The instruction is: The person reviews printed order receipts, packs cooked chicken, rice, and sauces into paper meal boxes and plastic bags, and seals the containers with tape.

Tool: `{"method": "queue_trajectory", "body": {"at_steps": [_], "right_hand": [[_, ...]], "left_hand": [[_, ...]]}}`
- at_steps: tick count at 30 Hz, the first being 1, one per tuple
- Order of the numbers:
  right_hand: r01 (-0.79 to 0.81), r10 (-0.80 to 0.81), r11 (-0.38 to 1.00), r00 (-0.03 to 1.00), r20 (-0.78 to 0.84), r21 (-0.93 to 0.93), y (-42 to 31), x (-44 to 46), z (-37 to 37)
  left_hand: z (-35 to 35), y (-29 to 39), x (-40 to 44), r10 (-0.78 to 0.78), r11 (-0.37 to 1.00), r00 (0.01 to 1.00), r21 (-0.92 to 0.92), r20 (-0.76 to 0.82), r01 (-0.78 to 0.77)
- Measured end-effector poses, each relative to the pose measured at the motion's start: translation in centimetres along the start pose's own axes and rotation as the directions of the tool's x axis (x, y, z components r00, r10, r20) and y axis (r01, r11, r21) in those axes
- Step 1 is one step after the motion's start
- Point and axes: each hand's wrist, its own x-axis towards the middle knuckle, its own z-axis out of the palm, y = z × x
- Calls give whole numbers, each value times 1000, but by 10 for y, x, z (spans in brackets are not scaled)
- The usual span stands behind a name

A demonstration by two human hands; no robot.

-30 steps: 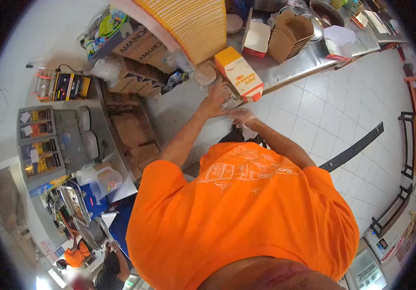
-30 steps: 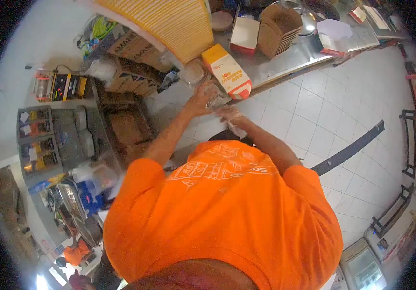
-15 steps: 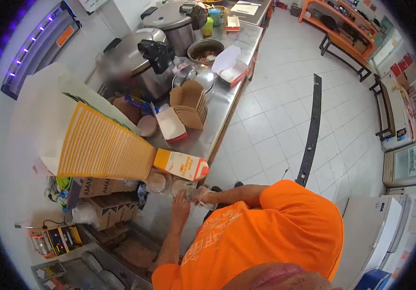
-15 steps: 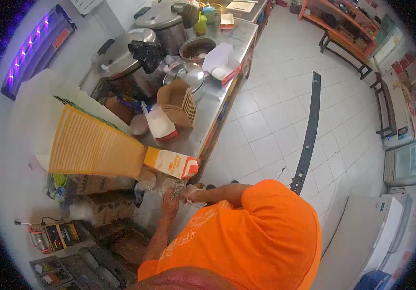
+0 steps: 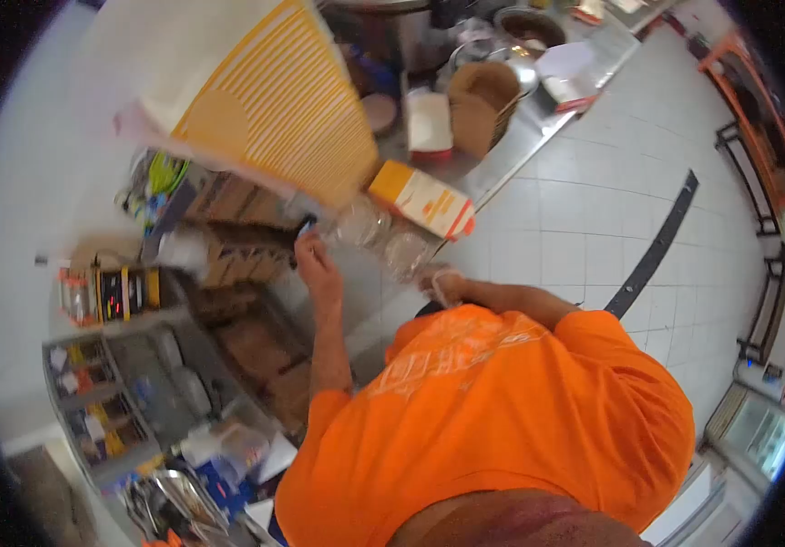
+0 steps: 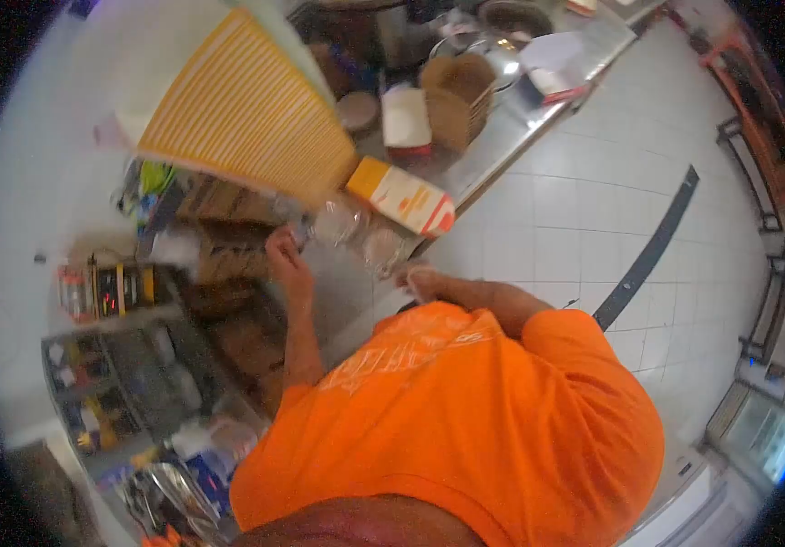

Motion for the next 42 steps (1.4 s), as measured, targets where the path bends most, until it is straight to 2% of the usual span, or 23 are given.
{"method": "queue_trajectory", "body": {"at_steps": [2, 4, 6, 8, 9, 10, 12, 13, 15, 16, 18, 21, 24, 27, 28, 29, 31, 33, 35, 36, 37, 40, 42], "right_hand": [[-403, 383, 874, 915, 125, 273, -7, 7, -9], [-332, 348, 720, 932, 97, 609, 45, -14, 16], [-207, 221, 807, 974, 41, 553, 33, -7, 18], [30, -34, 999, 995, 89, 42, 5, 1, -17], [-260, 250, 875, 965, 78, 408, -8, 5, -22], [-462, 496, 545, 850, 175, 699, -21, 7, -22], [-590, 530, 462, 782, 328, 662, -28, 13, -42], [-510, 389, 767, 852, 350, 389, -24, 11, -67], [-496, 384, 843, 825, 415, 206, -31, 4, -104], [-654, 508, 684, 745, 431, 324, -48, 3, -130], [-538, 607, 558, 784, 131, 632, -118, 7, -190], [-43, 446, 666, 823, -351, 745, -183, 11, -262], [48, 398, 587, 852, -339, 808, -187, -14, -318], [-93, 527, 562, 806, -269, 822, -124, -75, -358], [-231, 607, 621, 747, -273, 749, -102, -99, -371], [-71, 722, 486, 595, -354, 871, -104, -115, -389], [354, 902, 247, 257, -347, 902, -122, -137, -421], [276, 829, 308, 391, -399, 910, -88, -183, -435], [27, 751, 398, 564, -343, 917, -67, -208, -462], [148, 715, 326, 608, -346, 934, -63, -207, -476], [216, 748, 323, 538, -389, 921, -59, -198, -498], [409, 795, 373, 321, -514, 833, -1, -178, -571], [359, 812, 469, 185, -554, 807, 64, -172, -621]], "left_hand": [[-7, 12, 8, -69, 997, 996, -46, -55, 67], [-14, 17, 5, -63, 998, 997, 1, -50, 63], [-23, 7, 0, 104, 993, 977, 76, -185, -91], [-28, 8, -1, 240, 967, 924, 159, -299, -200], [-41, 20, 1, 289, 952, 894, 204, -344, -229], [-53, 33, 1, 338, 933, 859, 254, -384, -253], [-61, 62, 3, 95, 987, 868, -65, -487, -144], [-63, 75, 7, -29, 969, 862, -225, -506, -99], [-62, 101, 17, -122, 936, 889, -348, -442, -45], [-57, 112, 21, -166, 911, 900, -412, -402, -16], [-38, 128, 31, -205, 820, 937, -572, -283, 7], [12, 157, 45, -281, 688, 957, -711, -73, 147], [85, 183, 62, -272, 613, 955, -743, 122, 269], [166, 200, 71, -195, 553, 936, -755, 294, 353], [196, 211, 73, -171, 597, 926, -712, 337, 370], [228, 223, 72, -151, 639, 912, -667, 381, 384], [299, 248, 63, -188, 331, 870, -805, 455, 493], [374, 269, 50, -297, 102, 823, -841, 483, 531], [448, 287, 32, -323, 103, 782, -801, 534, 589], [483, 297, 22, -263, 137, 787, -786, 558, 604], [513, 303, 14, -213, 173, 786, -769, 581, 616], [576, 305, 16, 131, 787, 793, -549, 595, 281], [598, 308, 43, 228, 893, 810, -448, 540, 48]]}}
